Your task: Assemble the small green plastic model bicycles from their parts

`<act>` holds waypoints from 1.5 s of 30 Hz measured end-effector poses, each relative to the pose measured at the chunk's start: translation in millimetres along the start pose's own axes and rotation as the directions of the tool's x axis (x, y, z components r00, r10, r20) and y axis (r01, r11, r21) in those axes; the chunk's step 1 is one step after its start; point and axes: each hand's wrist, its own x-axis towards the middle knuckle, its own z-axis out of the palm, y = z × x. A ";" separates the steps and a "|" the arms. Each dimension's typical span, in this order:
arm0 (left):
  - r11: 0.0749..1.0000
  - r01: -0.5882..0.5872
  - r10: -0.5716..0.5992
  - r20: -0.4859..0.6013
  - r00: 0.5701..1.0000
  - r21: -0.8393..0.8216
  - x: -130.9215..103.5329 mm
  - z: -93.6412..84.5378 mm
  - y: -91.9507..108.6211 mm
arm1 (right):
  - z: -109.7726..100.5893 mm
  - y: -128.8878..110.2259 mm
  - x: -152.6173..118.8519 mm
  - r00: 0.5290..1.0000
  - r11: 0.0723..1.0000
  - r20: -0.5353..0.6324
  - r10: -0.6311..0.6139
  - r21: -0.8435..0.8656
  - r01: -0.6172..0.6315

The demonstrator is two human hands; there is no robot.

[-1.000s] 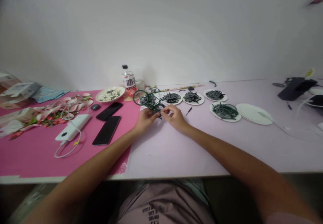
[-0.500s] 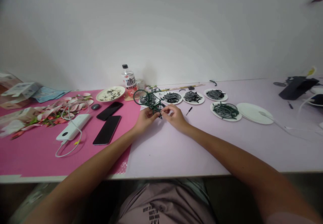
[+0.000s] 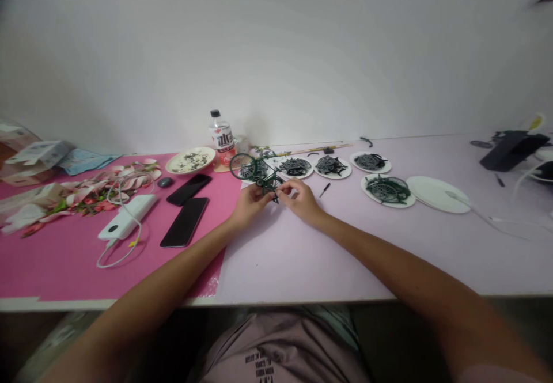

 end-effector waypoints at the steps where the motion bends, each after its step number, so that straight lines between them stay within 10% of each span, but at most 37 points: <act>1: 1.000 0.001 -0.001 0.004 1.000 -0.002 -0.1 -0.1 0.3 | 0.0 -0.2 0.0 1.000 1.000 0.001 0.001 -0.001 -0.001; 45: 0.998 0.029 -0.030 -0.024 0.999 -0.063 -2.3 2.0 2.2 | -2.9 -1.8 3.9 0.996 0.996 0.020 0.089 0.023 -0.090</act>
